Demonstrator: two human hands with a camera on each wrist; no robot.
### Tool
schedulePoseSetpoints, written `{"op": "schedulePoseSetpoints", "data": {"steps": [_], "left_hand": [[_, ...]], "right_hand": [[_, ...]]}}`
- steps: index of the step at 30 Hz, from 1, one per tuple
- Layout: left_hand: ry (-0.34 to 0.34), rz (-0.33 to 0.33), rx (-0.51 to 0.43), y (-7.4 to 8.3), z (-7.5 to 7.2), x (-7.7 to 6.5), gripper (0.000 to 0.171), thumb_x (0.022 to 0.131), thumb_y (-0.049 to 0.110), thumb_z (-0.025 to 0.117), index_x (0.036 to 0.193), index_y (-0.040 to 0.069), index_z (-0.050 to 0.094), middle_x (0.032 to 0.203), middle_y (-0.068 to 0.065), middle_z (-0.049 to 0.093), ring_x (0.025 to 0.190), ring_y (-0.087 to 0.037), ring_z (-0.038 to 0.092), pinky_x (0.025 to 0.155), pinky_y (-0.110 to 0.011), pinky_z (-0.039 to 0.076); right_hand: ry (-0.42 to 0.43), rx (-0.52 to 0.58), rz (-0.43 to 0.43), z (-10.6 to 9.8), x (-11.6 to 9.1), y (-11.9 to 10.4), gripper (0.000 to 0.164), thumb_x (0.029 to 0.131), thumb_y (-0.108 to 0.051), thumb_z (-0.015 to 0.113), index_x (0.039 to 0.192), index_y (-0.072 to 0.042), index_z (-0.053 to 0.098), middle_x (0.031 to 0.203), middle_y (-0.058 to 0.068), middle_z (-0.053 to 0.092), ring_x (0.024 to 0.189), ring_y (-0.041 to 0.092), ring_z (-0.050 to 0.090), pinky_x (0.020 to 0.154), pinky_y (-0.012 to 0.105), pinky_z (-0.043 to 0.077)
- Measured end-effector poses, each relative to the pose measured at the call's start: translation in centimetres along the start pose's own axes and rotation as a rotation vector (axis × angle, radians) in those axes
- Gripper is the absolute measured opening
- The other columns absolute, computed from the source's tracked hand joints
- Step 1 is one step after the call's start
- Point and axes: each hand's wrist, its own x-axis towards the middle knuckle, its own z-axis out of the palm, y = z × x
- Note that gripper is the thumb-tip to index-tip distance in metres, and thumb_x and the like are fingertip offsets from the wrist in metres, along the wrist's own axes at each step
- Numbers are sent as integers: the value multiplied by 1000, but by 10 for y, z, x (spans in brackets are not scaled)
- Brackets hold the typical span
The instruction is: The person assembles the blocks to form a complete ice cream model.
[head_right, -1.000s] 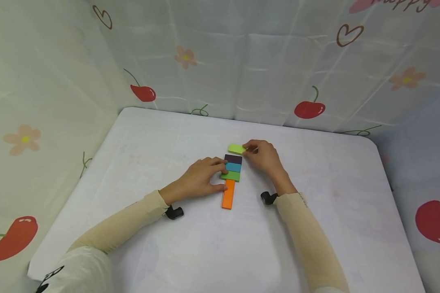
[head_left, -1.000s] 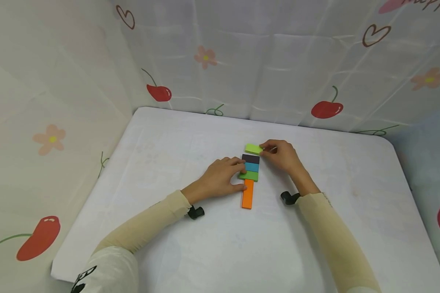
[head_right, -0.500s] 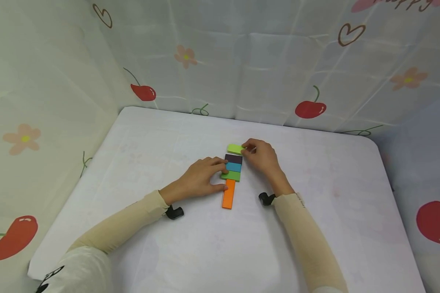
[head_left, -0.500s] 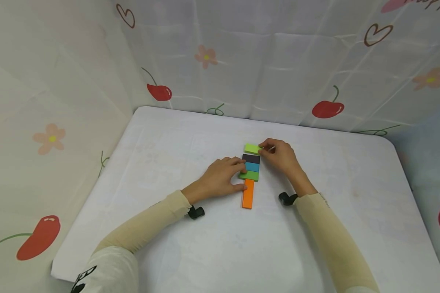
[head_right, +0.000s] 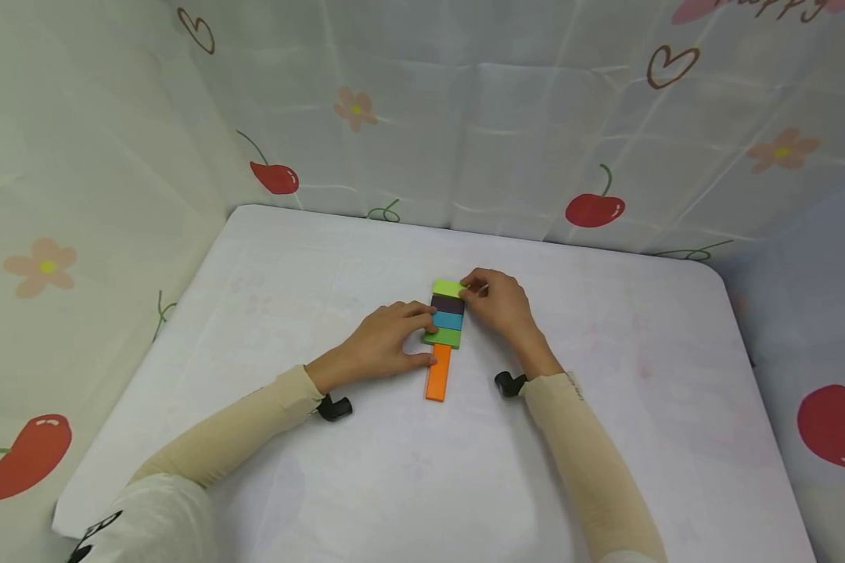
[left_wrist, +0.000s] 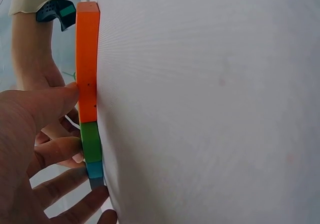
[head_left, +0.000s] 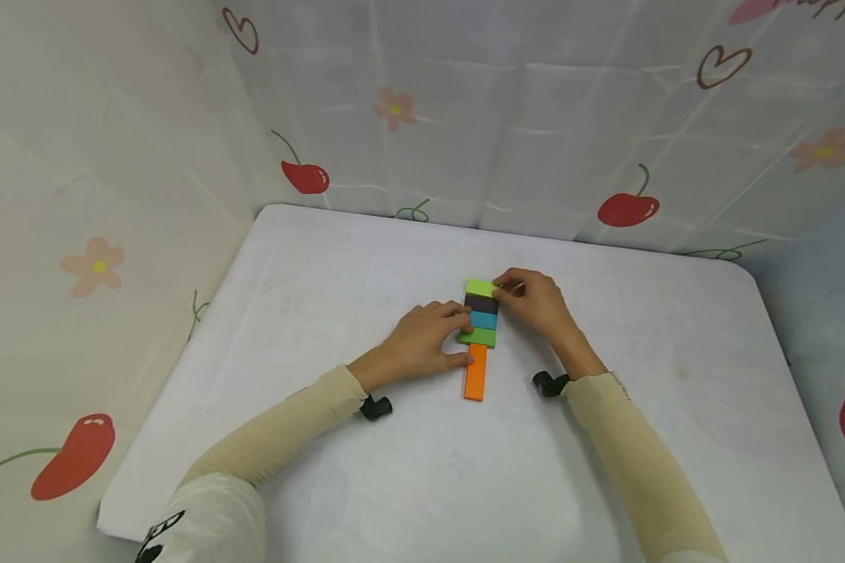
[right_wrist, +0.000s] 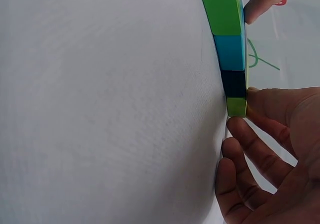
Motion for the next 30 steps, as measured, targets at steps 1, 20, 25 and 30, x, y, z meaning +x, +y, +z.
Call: {"op": "schedulePoseSetpoints", "data": {"steps": [1,20,25,30], "left_hand": [[0,0,0,0,0,0,40,95,57,78,123,30,69,157,6,58,129,-20,61,100,-41,51],[-10,-8,-1,2,-2,-2,40,95,57,77,124,30,69,158,5,57,129,-20,62,101,-41,51],[-15,-8,-3,1,-3,-2,40,95,56,77,124,30,69,158,6,57,129,-20,62,101,-41,51],[-27,-17,-11,2,-5,-3,42,95,56,78,126,30,69,159,6,57,130,-20,62,104,-43,52]], "right_hand": [[-1,-4,2,0,0,0,26,106,-28,69,127,-13,75,121,13,75,110,32,66,99,50,56],[1,-37,0,1,-6,-3,28,107,-26,67,131,-13,73,121,14,74,111,33,66,100,51,56],[8,-44,-6,3,-7,-3,29,107,-26,67,133,-13,72,122,15,73,112,34,67,100,52,56],[5,-44,-4,4,-10,0,37,107,-30,66,141,-14,67,126,15,73,115,34,66,102,53,55]]}}
